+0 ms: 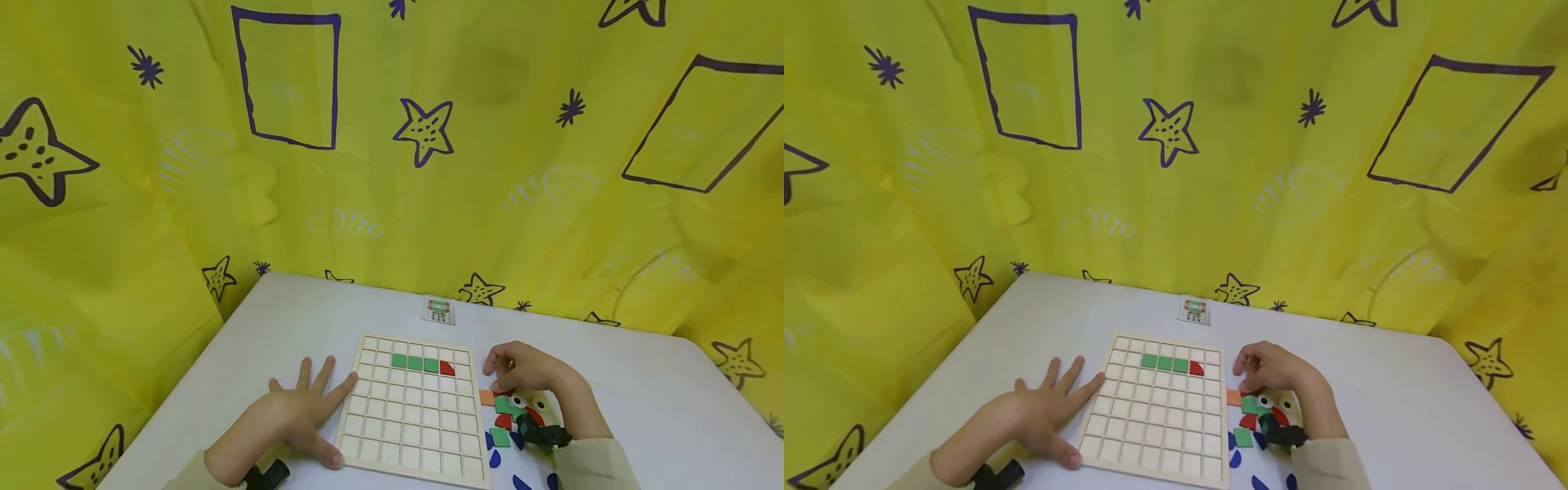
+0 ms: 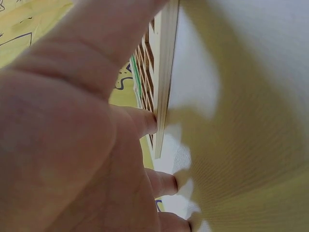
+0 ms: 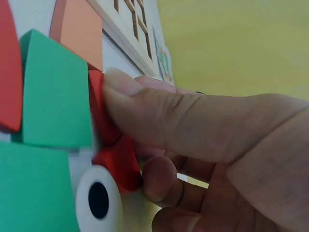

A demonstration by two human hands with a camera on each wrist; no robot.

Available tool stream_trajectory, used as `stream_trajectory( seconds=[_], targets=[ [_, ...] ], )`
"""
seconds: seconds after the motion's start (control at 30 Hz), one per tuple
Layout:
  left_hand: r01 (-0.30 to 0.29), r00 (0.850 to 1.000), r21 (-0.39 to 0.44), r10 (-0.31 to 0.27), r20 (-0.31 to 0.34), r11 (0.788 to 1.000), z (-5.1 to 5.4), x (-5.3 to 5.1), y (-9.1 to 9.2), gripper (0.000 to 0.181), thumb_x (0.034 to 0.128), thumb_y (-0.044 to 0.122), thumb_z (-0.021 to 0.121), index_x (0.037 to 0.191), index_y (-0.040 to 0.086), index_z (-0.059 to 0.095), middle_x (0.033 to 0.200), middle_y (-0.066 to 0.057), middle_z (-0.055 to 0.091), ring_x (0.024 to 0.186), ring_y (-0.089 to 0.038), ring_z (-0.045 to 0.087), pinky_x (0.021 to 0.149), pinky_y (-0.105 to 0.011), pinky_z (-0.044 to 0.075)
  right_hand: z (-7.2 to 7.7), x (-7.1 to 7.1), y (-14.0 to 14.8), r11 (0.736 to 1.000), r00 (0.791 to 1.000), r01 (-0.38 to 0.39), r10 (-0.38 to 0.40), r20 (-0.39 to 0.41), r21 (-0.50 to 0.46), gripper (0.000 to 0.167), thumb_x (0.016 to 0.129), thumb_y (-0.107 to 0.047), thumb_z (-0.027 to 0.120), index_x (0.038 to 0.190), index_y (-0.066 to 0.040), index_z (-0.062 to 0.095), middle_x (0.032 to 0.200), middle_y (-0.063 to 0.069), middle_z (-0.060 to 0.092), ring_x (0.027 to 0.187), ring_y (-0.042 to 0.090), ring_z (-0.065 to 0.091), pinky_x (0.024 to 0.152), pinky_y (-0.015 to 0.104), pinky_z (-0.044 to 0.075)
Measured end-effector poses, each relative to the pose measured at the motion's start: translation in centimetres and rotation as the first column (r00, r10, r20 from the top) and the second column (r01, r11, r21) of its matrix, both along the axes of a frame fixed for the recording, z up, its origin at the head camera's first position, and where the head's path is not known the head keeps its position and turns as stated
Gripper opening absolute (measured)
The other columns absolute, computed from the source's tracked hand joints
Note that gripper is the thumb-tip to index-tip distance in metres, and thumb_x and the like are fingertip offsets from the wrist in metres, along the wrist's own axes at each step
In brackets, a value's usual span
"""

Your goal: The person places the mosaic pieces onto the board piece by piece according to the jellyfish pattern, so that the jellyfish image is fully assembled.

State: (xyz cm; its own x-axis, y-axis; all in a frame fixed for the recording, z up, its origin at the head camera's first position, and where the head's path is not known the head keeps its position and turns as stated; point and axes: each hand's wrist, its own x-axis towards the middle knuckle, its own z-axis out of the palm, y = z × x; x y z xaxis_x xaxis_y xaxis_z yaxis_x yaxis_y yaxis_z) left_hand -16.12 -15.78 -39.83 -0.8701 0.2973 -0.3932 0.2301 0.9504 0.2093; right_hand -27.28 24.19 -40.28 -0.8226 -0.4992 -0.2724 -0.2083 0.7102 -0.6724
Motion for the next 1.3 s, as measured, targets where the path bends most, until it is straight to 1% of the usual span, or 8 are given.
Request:
stream_trajectory(
  seconds=[0.17,0.3,0.53,0.83,0.93,1.1,1.2,1.3],
  targets=[
    [0.0,1.0,-0.006,0.0,-0.014,1.0,0.0,0.0,-0.3,0.123,0.0615,0.073,0.078,0.16,0.033,0.016,0.167,-0.019,0.003,0.147,-0.056,-0.001,0.09,-0.09,0.012,0.1,-0.3,-0.3,1.0,0.998,-0.001,0.002,-0.063,0.027,0.009,0.09,-0.014,0.072,0.093,-0.009,0.066,0.078,0.001,0.062,0.074,0.019,0.056,0.066,0.032,0.048],
    [-0.005,1.0,-0.003,0.005,-0.018,1.0,0.0,-0.1,-0.5,0.123,0.0613,0.073,0.078,0.16,0.033,0.016,0.167,-0.019,0.002,0.147,-0.056,-0.002,0.09,-0.09,0.012,0.5,-0.4,-0.4,0.998,0.997,0.028,-0.024,-0.077,0.055,0.003,0.092,-0.011,0.069,0.094,-0.009,0.067,0.081,0.001,0.062,0.078,0.019,0.055,0.07,0.033,0.048],
    [-0.011,1.0,0.003,0.011,-0.018,1.0,-0.1,-0.1,-0.5,0.124,0.0609,0.073,0.078,0.16,0.033,0.016,0.167,-0.019,0.002,0.147,-0.057,-0.001,0.09,-0.09,0.013,1.2,-0.3,-0.3,0.993,0.996,0.083,-0.08,-0.04,0.081,0.018,0.084,-0.005,0.074,0.101,-0.011,0.07,0.084,0.005,0.06,0.08,0.022,0.054,0.07,0.034,0.047],
    [-0.002,1.0,0.006,0.002,-0.01,1.0,-0.1,0.3,-0.5,0.124,0.0613,0.073,0.078,0.16,0.033,0.015,0.167,-0.019,0.002,0.148,-0.056,-0.002,0.091,-0.09,0.012,0.4,0.1,-0.9,0.996,0.997,0.068,-0.066,-0.031,0.049,0.014,0.085,-0.01,0.076,0.093,-0.009,0.064,0.079,0.005,0.059,0.071,0.021,0.058,0.066,0.035,0.048],
    [0.009,1.0,-0.009,-0.01,-0.018,1.0,-0.2,0.3,-0.5,0.124,0.0617,0.074,0.077,0.161,0.033,0.014,0.167,-0.02,0.002,0.148,-0.056,-0.002,0.091,-0.09,0.013,0.6,0.0,-1.3,0.996,0.995,0.074,-0.071,-0.071,0.044,0.015,0.084,-0.011,0.076,0.091,-0.009,0.063,0.081,0.004,0.06,0.073,0.021,0.057,0.066,0.035,0.048],
    [0.008,1.0,-0.009,-0.008,-0.009,1.0,0.0,0.3,-0.4,0.124,0.062,0.073,0.077,0.161,0.033,0.014,0.167,-0.019,0.001,0.148,-0.055,-0.002,0.092,-0.09,0.013,1.0,-0.3,-1.9,0.996,0.987,0.087,-0.091,-0.134,-0.036,0.013,0.086,-0.012,0.074,0.094,-0.009,0.063,0.083,0.006,0.061,0.076,0.023,0.056,0.064,0.033,0.05],
    [0.01,1.0,-0.005,-0.01,-0.006,1.0,0.1,0.2,-0.3,0.123,0.0622,0.072,0.078,0.16,0.032,0.014,0.167,-0.019,0.002,0.148,-0.055,-0.002,0.092,-0.09,0.013,0.9,-0.2,-2.7,0.988,0.985,0.071,-0.091,-0.148,-0.135,0.012,0.091,-0.013,0.07,0.099,-0.007,0.064,0.086,0.008,0.061,0.072,0.026,0.058,0.061,0.034,0.054],
    [0.013,1.0,-0.01,-0.013,0.002,1.0,0.2,0.2,-0.2,0.123,0.0623,0.072,0.078,0.16,0.032,0.015,0.167,-0.019,0.003,0.148,-0.055,-0.001,0.092,-0.09,0.014,0.8,0.3,-4.2,0.966,0.989,0.044,-0.078,-0.127,-0.255,0.013,0.095,-0.014,0.067,0.104,-0.005,0.064,0.091,0.011,0.062,0.074,0.03,0.062,0.065,0.037,0.058]
  ],
)
